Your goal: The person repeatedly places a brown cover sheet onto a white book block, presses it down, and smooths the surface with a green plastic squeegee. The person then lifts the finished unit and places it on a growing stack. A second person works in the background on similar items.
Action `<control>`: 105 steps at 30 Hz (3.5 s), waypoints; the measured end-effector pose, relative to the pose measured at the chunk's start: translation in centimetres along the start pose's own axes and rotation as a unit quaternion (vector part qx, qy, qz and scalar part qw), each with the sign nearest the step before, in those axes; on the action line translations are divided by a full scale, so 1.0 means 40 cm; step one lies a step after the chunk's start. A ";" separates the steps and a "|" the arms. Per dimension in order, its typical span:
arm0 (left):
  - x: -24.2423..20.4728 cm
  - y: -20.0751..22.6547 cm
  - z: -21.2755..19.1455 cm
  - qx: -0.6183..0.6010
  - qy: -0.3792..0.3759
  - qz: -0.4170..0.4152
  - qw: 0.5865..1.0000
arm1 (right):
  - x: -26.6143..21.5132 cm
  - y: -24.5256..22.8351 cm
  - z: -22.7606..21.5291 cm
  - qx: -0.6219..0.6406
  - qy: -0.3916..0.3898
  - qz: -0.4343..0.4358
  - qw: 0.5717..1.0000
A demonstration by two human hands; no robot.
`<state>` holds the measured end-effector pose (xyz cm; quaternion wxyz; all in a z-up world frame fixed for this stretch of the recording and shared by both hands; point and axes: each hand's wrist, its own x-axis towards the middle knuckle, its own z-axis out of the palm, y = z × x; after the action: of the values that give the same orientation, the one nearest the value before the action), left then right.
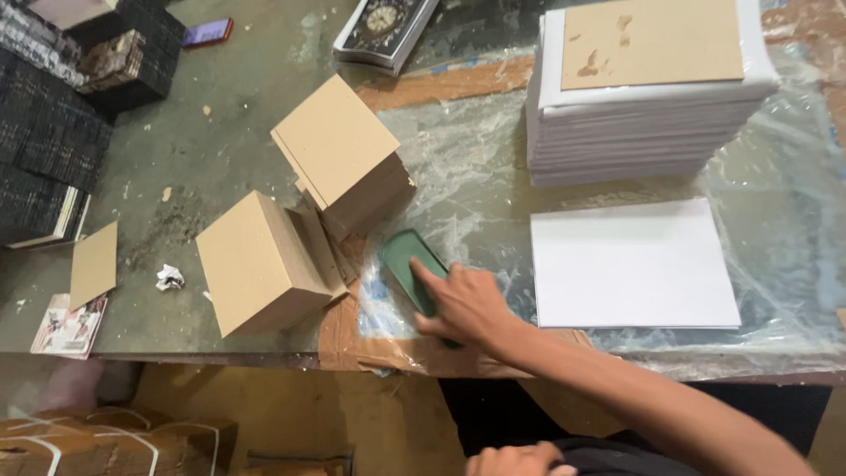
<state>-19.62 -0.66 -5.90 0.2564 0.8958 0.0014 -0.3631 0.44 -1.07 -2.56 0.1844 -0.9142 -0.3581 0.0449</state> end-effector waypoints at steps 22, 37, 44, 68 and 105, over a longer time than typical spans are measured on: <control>0.206 0.065 -0.991 0.089 0.362 -0.315 0.873 | -0.599 0.653 -0.288 -0.110 0.243 0.263 0.927; 0.164 0.218 -0.478 0.256 0.587 0.315 0.700 | -0.569 0.383 -0.337 0.489 0.269 0.330 0.761; 0.283 0.166 -0.226 0.180 0.397 0.342 0.833 | -0.486 0.430 -0.269 0.313 0.113 0.471 0.817; 0.253 0.170 -0.240 0.150 0.342 0.308 0.875 | -0.434 0.354 -0.317 -0.053 -0.107 0.509 0.852; 0.363 0.216 -0.425 -0.025 0.380 0.065 0.922 | -0.372 0.382 -0.183 -0.083 0.074 0.279 0.954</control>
<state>3.74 -2.99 -1.12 0.2816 0.9580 0.0497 0.0220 0.76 -23.61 -2.16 0.1140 -0.9906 -0.0760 -0.0032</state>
